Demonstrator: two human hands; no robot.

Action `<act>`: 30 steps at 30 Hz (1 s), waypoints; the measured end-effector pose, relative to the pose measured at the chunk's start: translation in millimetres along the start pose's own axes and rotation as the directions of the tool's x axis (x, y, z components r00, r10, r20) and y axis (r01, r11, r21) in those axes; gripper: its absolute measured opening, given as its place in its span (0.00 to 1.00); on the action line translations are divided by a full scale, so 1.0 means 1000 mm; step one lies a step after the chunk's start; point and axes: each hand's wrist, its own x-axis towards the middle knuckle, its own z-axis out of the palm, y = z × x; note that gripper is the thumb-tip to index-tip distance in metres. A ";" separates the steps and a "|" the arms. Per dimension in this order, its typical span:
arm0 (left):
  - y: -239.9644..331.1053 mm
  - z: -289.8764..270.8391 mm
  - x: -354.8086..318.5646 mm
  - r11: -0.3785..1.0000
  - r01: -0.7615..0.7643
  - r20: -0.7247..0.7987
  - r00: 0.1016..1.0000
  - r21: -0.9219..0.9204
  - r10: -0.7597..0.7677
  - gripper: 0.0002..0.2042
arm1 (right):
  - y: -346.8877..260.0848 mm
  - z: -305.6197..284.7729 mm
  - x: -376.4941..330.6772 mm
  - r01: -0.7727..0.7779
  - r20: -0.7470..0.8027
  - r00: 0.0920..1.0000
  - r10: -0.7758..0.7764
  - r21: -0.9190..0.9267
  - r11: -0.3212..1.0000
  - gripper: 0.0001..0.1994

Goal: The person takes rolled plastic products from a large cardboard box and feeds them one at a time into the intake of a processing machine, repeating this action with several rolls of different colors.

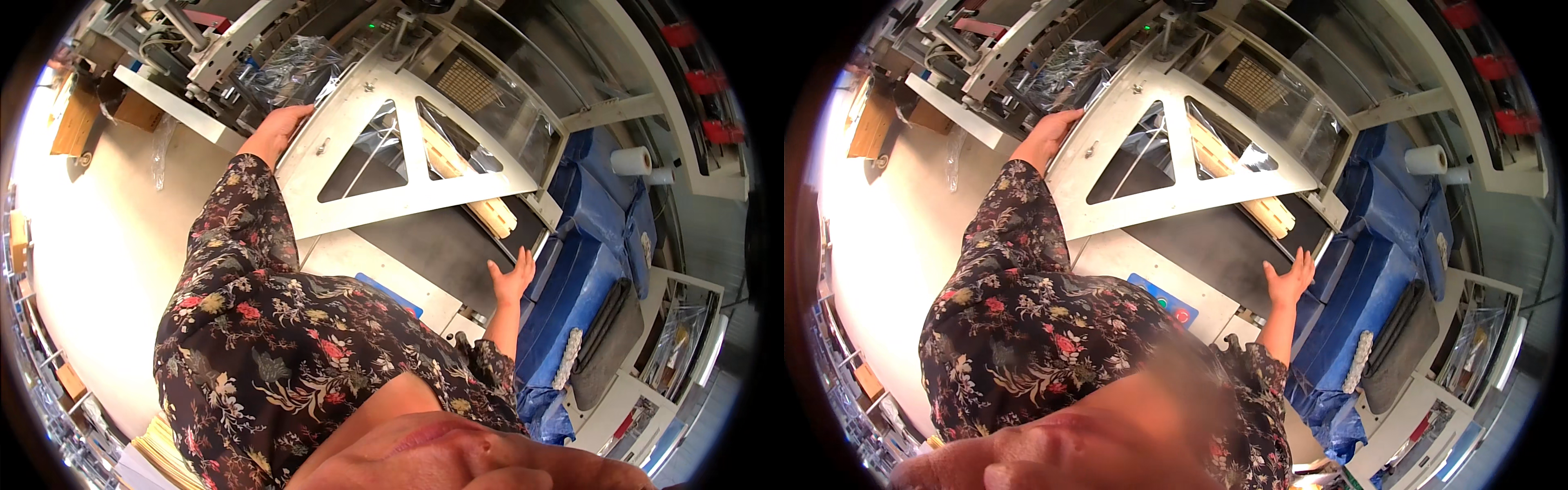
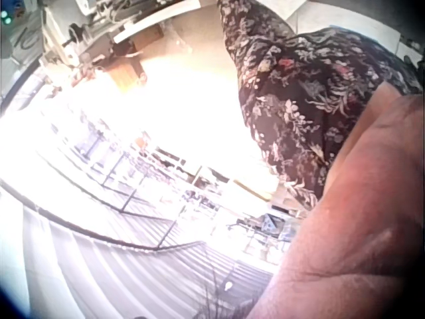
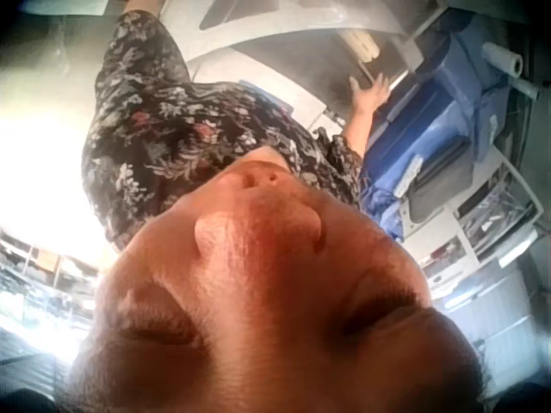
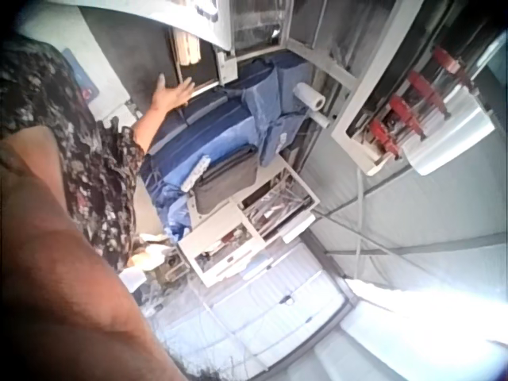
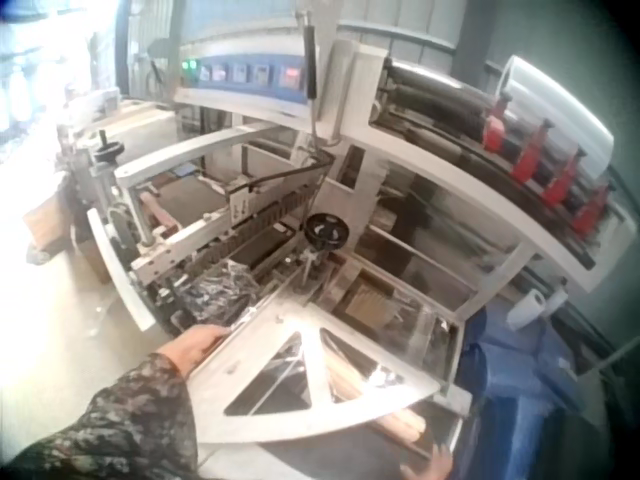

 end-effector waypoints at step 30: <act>0.009 -0.011 0.002 0.973 0.011 -0.149 0.988 -0.229 -0.046 0.14 | -0.057 0.038 -0.042 0.062 0.068 0.995 -0.077 0.195 0.979 0.39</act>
